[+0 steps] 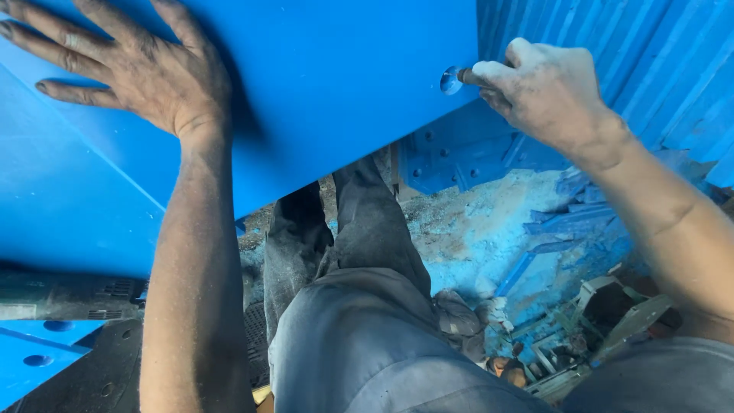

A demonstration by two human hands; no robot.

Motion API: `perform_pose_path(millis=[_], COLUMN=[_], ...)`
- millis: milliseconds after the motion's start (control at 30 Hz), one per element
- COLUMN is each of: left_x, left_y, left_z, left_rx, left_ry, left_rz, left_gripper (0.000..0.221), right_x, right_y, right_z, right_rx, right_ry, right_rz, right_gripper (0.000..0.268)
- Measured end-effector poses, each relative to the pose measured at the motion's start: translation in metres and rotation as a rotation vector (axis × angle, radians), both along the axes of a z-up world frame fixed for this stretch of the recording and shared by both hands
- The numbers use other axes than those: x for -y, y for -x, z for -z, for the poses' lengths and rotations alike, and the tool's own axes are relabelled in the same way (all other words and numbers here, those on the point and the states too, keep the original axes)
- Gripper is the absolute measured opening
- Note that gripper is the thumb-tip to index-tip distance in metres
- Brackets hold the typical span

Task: Grinding the edges of blue plastic plates and clearing holes using an angle grinder and a punch tool.

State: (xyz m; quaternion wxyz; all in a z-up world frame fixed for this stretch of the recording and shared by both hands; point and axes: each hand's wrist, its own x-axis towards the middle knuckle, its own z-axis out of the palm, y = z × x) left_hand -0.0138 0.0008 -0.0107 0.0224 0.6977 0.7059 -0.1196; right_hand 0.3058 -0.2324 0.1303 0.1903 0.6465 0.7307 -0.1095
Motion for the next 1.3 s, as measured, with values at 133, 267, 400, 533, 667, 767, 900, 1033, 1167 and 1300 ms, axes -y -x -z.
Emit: perform_pose_path(millis=[133, 267, 400, 533, 667, 767, 900, 1033, 1167, 1300], left_x=[-0.002, -0.011, -0.004, -0.008, -0.008, -0.008, -0.012, -0.014, -0.015, -0.014], left_y=[-0.01, -0.014, -0.011, -0.016, -0.015, -0.013, -0.01, -0.011, -0.012, -0.01], left_z=[-0.031, -0.034, -0.025, -0.033, -0.032, -0.031, -0.031, -0.035, -0.037, -0.031], left_rx=[-0.141, -0.116, -0.126, -0.146, -0.167, -0.188, -0.17, -0.148, -0.146, -0.168], left_ry=[0.484, 0.502, 0.529, 0.511, 0.511, 0.533, 0.556, 0.574, 0.586, 0.615], left_rz=[-0.101, -0.145, -0.126, -0.116, -0.118, -0.101, -0.105, -0.112, -0.129, -0.118], left_gripper=[0.089, 0.091, 0.092, 0.091, 0.091, 0.093, 0.093, 0.092, 0.093, 0.093], right_x=[-0.012, -0.031, -0.01, 0.022, 0.051, 0.054, 0.031, 0.001, -0.024, -0.019], right_y=[0.002, -0.007, -0.005, 0.002, 0.04, 0.066, 0.09, 0.084, 0.057, 0.031], right_z=[-0.002, -0.002, -0.003, 0.006, 0.015, 0.017, 0.014, 0.014, 0.014, 0.018], right_rx=[0.046, 0.107, 0.178, 0.155, 0.073, 0.082, 0.034, -0.055, -0.143, -0.181], right_ry=[-0.066, -0.09, -0.045, 0.017, 0.041, 0.026, 0.062, -0.031, -0.08, -0.071], right_rz=[-0.159, -0.278, -0.257, -0.064, 0.178, 0.243, 0.313, 0.255, 0.182, 0.2], right_gripper=[0.014, 0.015, 0.018, 0.018, 0.029, 0.037, 0.039, 0.023, 0.009, 0.007])
